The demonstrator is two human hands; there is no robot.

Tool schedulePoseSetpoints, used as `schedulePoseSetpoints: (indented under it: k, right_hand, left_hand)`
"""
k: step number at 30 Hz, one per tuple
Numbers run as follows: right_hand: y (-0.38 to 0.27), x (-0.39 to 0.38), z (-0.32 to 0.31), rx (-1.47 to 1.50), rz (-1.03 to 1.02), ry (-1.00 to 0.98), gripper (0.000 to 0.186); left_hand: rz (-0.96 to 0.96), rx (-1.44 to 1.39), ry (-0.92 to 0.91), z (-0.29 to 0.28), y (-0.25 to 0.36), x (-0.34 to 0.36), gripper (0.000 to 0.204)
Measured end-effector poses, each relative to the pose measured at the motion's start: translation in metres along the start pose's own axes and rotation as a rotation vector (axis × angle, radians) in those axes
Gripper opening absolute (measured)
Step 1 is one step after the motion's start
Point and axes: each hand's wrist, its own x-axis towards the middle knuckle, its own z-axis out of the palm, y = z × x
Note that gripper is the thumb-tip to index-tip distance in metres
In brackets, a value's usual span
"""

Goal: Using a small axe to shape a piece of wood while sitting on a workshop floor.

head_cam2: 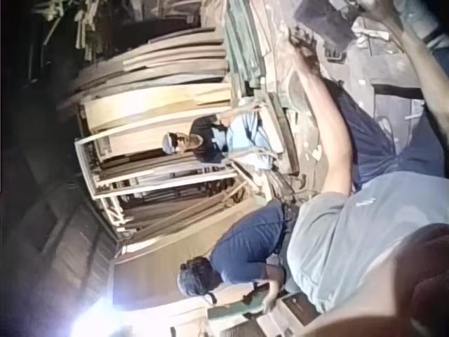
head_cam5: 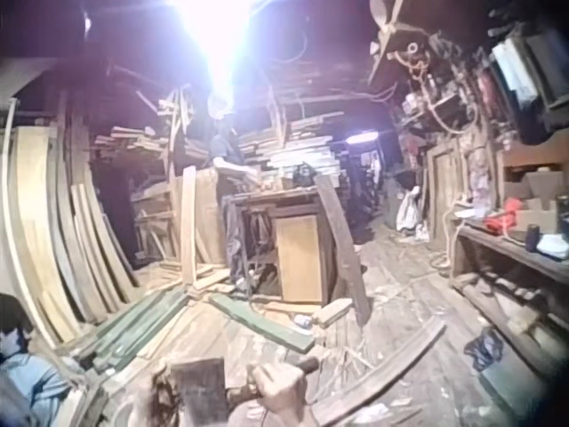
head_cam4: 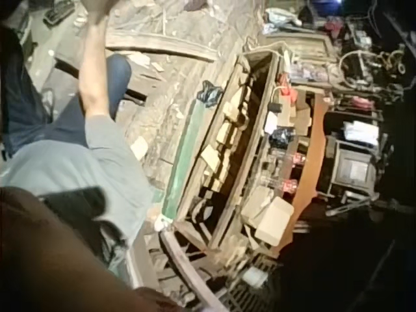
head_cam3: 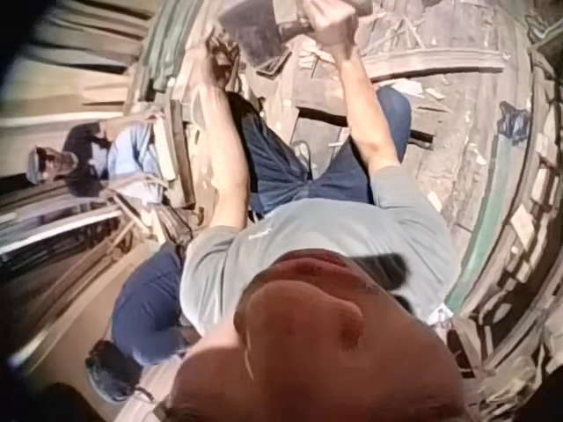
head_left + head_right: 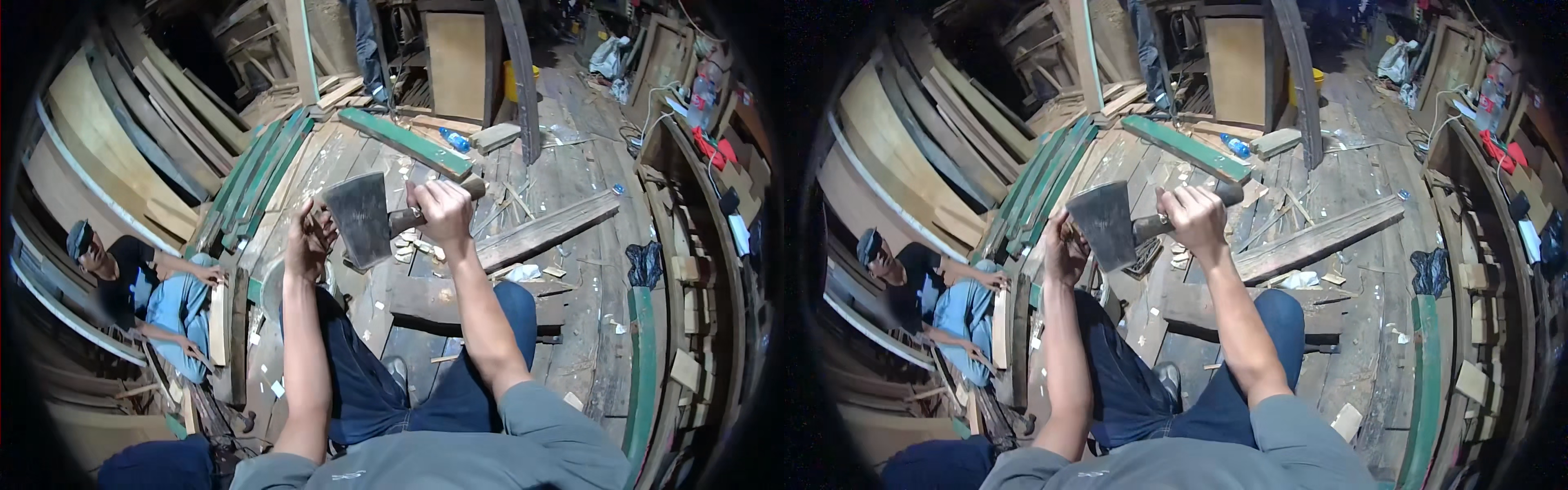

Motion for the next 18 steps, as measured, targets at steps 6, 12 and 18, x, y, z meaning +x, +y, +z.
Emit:
schedulePoseSetpoints:
  k: [6, 12, 18]
  right_hand:
    - [-0.006, -0.015, 0.011, -0.02, -0.105, -0.02, 0.024]
    - [-0.002, -0.02, 0.015, -0.036, -0.109, -0.048, 0.021]
    - [0.005, -0.009, 0.014, -0.021, -0.069, -0.071, 0.02]
  left_hand:
    - [-0.054, -0.017, 0.065, -0.001, -0.002, 0.005, 0.032]
    - [-0.065, -0.018, 0.002, 0.002, -0.008, 0.013, 0.031]
    - [-0.066, -0.02, -0.05, 0.0, -0.006, 0.025, 0.034]
